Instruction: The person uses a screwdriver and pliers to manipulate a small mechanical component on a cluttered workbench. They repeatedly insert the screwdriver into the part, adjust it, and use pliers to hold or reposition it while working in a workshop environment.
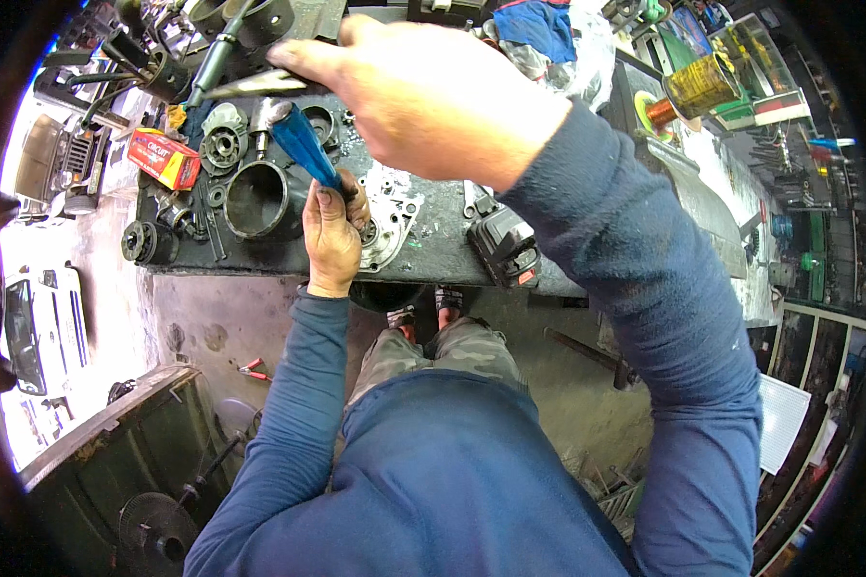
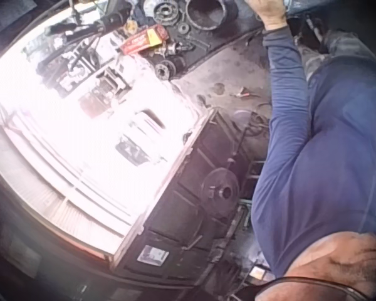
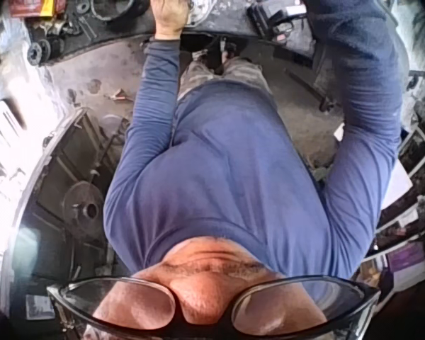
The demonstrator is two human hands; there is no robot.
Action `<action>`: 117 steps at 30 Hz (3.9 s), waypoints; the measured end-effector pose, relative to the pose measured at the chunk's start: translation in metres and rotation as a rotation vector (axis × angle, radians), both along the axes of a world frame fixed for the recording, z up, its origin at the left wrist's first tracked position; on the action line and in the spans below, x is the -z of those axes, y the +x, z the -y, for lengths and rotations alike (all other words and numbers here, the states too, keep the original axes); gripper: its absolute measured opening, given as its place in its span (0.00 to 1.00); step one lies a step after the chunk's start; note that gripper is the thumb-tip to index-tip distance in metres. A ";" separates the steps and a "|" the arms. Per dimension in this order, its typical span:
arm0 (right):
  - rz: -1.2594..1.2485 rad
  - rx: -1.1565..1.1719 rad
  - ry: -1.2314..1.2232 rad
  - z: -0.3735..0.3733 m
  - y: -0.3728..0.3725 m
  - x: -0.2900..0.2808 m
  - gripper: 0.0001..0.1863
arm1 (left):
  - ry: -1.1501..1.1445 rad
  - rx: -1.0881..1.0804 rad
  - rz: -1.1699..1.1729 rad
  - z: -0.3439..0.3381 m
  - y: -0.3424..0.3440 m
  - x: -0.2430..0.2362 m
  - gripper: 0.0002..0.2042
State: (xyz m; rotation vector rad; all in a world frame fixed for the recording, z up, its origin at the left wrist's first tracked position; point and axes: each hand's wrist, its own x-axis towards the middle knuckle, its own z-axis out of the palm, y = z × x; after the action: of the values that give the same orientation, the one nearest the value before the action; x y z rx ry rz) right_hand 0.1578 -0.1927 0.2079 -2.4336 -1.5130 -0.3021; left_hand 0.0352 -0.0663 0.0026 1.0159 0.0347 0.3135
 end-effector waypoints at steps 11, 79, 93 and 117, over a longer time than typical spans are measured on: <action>0.081 -0.141 -0.036 -0.008 0.000 -0.019 0.35 | 0.069 0.005 0.039 0.003 0.003 0.001 0.26; -0.665 0.055 0.353 -0.016 -0.013 0.028 0.23 | 0.785 -0.111 -0.288 -0.022 -0.041 -0.001 0.37; -0.646 0.029 0.276 -0.011 -0.035 0.016 0.23 | 0.927 -0.353 -0.124 -0.004 -0.039 0.008 0.28; -0.763 0.025 0.359 0.010 -0.062 0.016 0.22 | 0.843 -0.214 -0.152 -0.016 -0.049 0.009 0.21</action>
State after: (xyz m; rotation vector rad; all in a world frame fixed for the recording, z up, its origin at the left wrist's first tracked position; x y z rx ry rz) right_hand 0.0956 -0.2026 0.1924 -1.9390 -0.9836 0.3040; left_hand -0.0139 -0.0504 -0.0062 1.8786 0.1588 0.4595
